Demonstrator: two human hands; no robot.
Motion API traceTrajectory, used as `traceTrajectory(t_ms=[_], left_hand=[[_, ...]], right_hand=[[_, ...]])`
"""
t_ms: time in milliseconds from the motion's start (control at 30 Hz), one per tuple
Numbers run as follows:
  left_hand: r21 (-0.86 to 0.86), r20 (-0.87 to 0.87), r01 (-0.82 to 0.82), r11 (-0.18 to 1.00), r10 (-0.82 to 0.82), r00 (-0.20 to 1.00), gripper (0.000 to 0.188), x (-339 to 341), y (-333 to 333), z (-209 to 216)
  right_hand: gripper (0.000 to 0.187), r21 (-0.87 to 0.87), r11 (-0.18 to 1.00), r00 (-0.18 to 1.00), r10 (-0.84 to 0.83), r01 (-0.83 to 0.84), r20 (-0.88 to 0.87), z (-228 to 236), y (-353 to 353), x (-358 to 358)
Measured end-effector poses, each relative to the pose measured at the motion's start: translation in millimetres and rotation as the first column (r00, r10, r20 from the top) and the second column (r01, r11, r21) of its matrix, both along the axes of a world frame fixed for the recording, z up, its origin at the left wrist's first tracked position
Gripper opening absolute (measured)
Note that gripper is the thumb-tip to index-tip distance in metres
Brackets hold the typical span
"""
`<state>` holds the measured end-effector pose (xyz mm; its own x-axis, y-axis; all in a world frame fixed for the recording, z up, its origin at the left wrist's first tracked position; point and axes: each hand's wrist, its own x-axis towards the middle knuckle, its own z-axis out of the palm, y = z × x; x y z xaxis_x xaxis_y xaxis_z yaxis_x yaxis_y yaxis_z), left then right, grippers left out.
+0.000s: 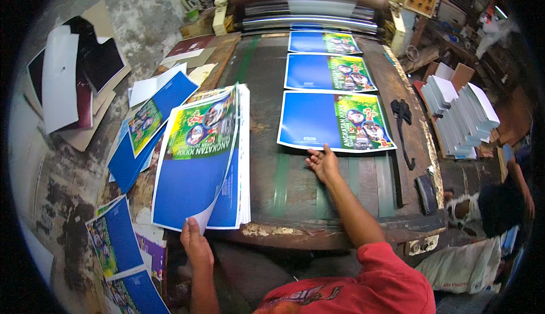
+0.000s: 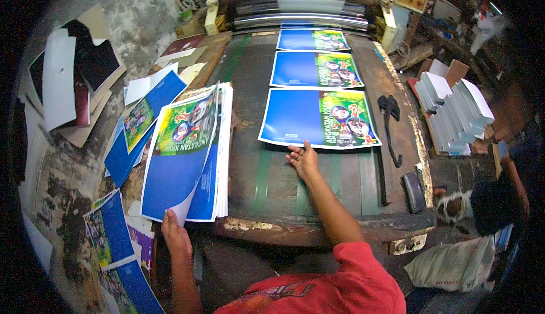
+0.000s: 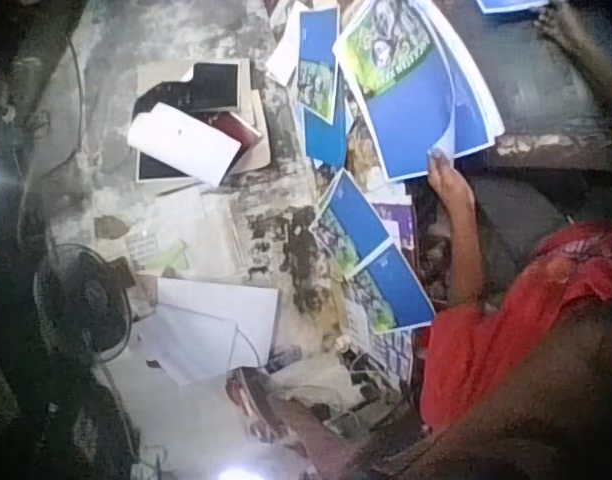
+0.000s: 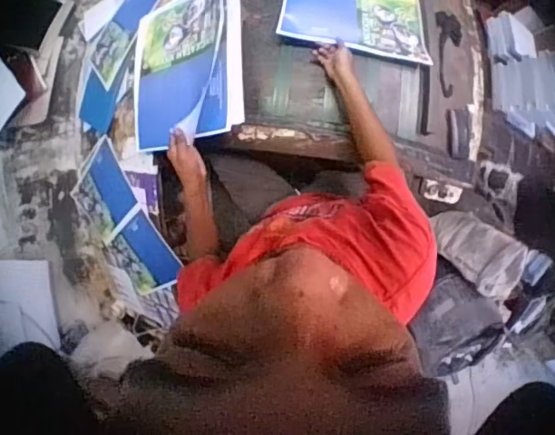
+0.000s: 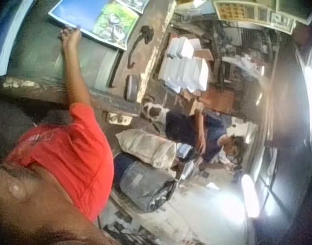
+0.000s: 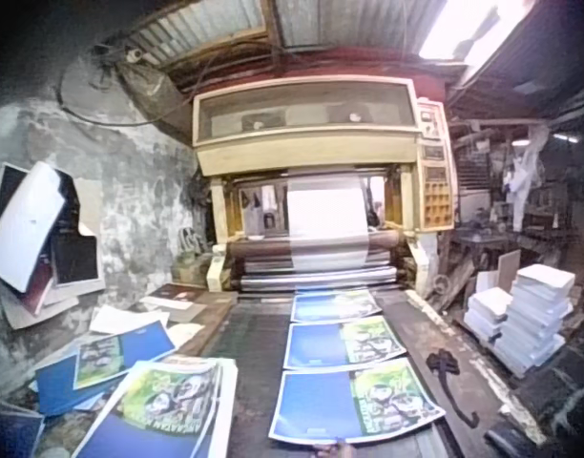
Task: The person feeds printed sheets into a laminating machine one by one, then collects the laminated sheets from the machine bed and stacks them into a pile.
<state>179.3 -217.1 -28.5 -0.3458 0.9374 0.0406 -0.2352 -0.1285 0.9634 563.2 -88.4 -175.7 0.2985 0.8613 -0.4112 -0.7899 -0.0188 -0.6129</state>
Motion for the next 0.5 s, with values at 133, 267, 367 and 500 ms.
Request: traceTrajectory(t_ms=[133,267,367,500], left_hand=[[0.11,-0.851,0.383,0.917,-0.112,0.512,0.015,15,-15,6],[-0.021,-0.937,0.703,0.711,-0.26,0.235,0.019,24,-27,14],[-0.043,-0.98,0.663,0.748,-0.162,0.119,0.043,29,-29,13],[0.029,-0.987,0.451,0.892,-0.046,0.153,0.043,21,-10,-1]], right_hand=[[0.065,-0.05,0.997,0.998,0.065,-0.063,0.028,41,-33,-28],[0.052,0.136,0.7,0.707,0.656,-0.701,0.264,83,-127,-42],[0.033,-0.179,0.769,0.757,0.638,-0.614,0.144,97,-178,-67],[0.031,-0.08,0.881,0.884,0.461,-0.466,-0.075,55,-217,-76]])
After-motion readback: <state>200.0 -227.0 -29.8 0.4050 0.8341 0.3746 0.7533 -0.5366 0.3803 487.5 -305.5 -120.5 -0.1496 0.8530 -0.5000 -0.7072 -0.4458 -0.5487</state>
